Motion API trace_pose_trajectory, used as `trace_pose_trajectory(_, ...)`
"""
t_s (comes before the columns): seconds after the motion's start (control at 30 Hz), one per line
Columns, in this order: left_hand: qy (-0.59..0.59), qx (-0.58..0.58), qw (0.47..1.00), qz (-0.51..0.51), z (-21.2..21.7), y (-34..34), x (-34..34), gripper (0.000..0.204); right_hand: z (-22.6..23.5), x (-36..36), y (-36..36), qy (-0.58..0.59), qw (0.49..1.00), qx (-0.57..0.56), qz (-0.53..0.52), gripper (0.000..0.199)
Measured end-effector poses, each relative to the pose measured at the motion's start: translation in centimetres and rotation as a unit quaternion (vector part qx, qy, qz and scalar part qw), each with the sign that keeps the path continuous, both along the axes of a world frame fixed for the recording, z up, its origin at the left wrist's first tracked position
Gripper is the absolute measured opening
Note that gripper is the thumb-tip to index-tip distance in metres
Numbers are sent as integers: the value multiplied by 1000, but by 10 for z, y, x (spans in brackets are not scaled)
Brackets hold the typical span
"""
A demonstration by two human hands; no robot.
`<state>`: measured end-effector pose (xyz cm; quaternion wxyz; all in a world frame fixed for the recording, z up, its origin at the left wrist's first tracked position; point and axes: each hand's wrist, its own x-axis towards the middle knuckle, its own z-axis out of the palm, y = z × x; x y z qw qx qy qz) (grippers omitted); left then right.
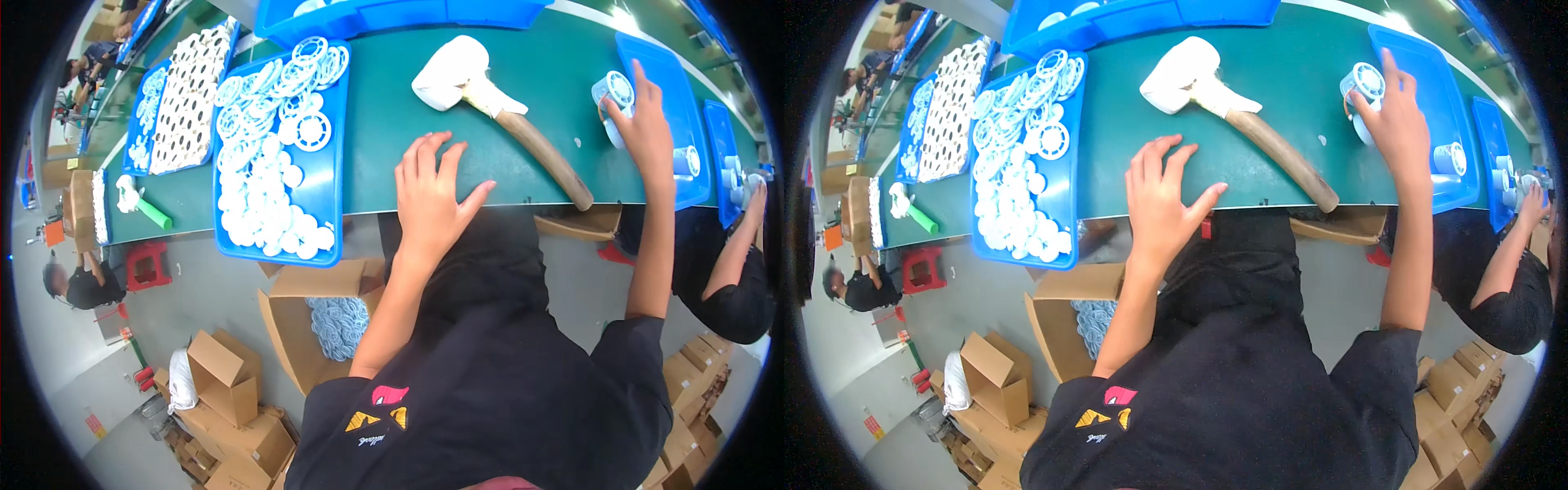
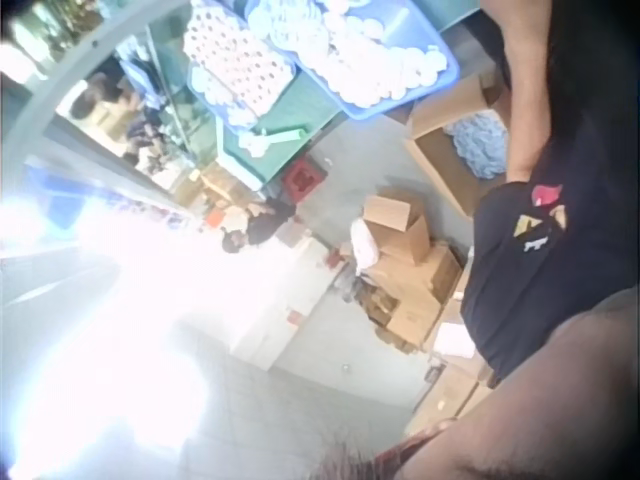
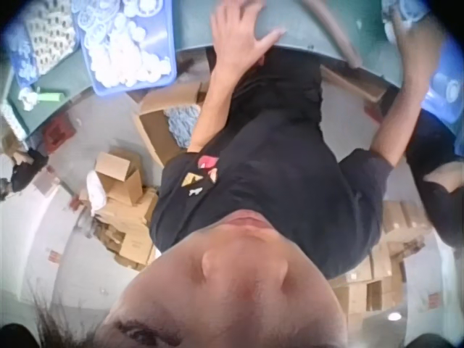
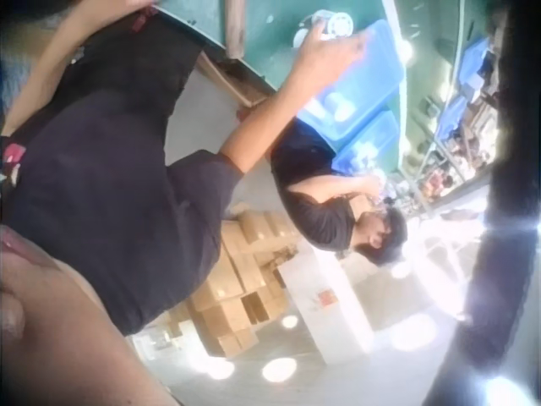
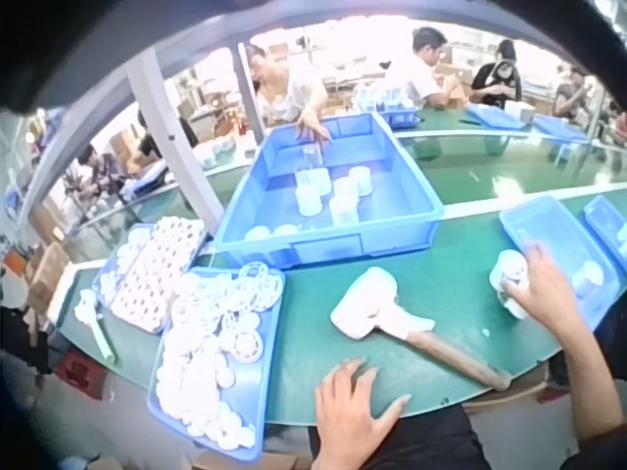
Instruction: Assembling white plastic electronic components by attaching wires and using a rubber mallet at a factory workbench.
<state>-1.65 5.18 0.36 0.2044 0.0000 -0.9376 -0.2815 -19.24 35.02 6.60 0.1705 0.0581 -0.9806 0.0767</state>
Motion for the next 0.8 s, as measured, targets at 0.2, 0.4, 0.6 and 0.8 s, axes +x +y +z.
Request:
trace_pose_trajectory(0.2, 16, 11, 1000, -22, -1, -3, 5, 57, -13, -62, 39, -39, 984, -64, 164, 54)
trace_pose_trajectory(0.4, 9, 10, 1000, -7, -2, -3, 5, 54, -11, -29, -7, -21, 986, -72, 148, 47)
trace_pose_trajectory(0.6, 17, 13, 999, -32, -1, -5, 3, 53, -16, -36, -2, 30, 976, -151, 156, 52)
trace_pose_trajectory(0.8, 12, 11, 1000, -24, -1, -6, 6, 51, 16, -85, 66, 129, 984, -69, 99, 54)
